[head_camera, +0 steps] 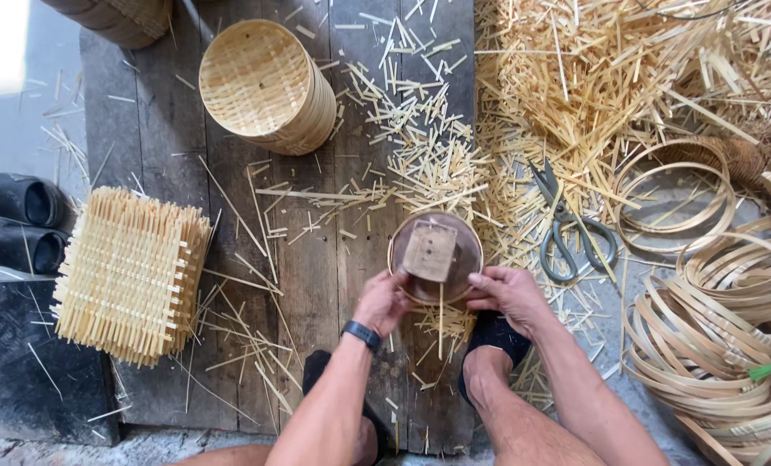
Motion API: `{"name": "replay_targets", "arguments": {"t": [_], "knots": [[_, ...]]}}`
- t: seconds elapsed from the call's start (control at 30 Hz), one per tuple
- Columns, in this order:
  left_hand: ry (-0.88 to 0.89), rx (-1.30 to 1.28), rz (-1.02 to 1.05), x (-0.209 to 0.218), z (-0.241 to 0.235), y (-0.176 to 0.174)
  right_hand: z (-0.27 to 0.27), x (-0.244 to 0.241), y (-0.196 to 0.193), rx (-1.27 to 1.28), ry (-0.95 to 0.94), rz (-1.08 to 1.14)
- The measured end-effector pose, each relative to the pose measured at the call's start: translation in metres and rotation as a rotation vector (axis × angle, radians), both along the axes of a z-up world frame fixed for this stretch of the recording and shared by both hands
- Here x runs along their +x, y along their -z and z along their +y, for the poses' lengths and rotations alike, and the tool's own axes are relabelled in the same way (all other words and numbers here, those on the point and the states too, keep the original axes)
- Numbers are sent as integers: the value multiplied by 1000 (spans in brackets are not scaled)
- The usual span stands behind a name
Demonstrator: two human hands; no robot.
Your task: The person assembles small round bamboo baskets by placing a pre-woven square mat over a circular wooden form, trimming the excess mat with shears, and then stacking the finished basket. The process is repeated for multiple units.
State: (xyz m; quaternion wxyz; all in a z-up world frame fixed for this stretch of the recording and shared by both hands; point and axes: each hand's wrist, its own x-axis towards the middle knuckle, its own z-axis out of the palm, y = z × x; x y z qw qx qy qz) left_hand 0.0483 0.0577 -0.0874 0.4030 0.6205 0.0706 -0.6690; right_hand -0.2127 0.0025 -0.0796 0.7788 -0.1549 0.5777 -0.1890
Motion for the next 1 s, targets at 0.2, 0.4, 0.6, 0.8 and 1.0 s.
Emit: {"name": "replay_targets", "arguments": {"t": [0.2,0.4,0.6,0.8,1.0], "knots": [[-64,68,42,-41,25,11,12,20,17,28,-73,152],[-37,93,-72,-42,20,14,17,31,10,-34,-57,228],[408,-449,-559,-16,0,-51,-1,23,-44,-100,72,-68],[724,-685,-824,-31,-44,-113,1,41,-64,-209,159,-12],[662,-600,-847,-42,-59,-84,7,42,-48,-383,47,93]]}}
